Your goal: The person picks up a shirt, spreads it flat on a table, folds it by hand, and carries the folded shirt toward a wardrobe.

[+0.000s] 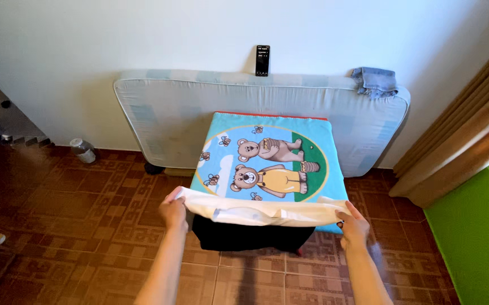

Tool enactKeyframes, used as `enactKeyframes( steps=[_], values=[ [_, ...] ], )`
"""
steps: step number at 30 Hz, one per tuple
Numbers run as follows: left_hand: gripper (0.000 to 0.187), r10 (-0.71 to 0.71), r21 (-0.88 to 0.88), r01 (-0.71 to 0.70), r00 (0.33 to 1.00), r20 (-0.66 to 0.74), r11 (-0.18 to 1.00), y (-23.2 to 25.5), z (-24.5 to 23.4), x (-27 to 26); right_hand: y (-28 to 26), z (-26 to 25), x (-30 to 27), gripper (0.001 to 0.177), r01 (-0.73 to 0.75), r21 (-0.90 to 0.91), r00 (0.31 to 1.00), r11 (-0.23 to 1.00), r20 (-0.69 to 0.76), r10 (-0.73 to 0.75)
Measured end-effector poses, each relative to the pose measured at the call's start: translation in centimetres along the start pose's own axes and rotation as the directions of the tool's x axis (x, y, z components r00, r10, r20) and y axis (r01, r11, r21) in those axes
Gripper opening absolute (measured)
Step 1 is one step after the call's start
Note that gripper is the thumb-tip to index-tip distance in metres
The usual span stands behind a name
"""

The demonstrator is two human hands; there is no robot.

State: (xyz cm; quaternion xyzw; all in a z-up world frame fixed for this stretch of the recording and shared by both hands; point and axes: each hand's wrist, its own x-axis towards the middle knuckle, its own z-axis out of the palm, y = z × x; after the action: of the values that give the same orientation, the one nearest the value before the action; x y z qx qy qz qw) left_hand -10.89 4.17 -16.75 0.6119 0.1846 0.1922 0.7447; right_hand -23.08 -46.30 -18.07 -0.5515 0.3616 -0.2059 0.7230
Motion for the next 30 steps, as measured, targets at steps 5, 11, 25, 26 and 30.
enactKeyframes(
  steps=[5,11,25,26,30],
  values=[
    [0.058,-0.255,-0.176,0.277,0.957,0.135,0.945,1.2,0.2,0.4,-0.7,-0.9,0.5,0.069,-0.008,0.114,0.996,0.993,0.093,-0.002],
    [0.062,0.009,-0.389,0.056,0.987,0.162,0.920,2.6,1.2,-1.6,-3.0,-0.8,-1.0,0.078,0.052,0.023,0.997,0.998,0.050,-0.053],
    [0.060,0.051,-0.264,-0.057,0.998,-0.030,0.963,4.4,3.2,-1.1,-5.5,-0.1,2.4,0.081,0.184,0.099,0.981,0.978,0.042,-0.189],
    [0.060,0.059,-0.268,-0.069,0.997,-0.044,0.961,5.2,3.6,-1.5,-6.4,0.1,2.1,0.081,0.184,0.101,0.981,0.978,0.043,-0.189],
    [0.045,-0.052,-0.375,0.046,0.999,-0.006,0.926,9.1,4.8,-3.6,-8.5,0.6,1.9,0.080,0.141,0.214,0.989,0.966,0.013,-0.148]
  ],
)
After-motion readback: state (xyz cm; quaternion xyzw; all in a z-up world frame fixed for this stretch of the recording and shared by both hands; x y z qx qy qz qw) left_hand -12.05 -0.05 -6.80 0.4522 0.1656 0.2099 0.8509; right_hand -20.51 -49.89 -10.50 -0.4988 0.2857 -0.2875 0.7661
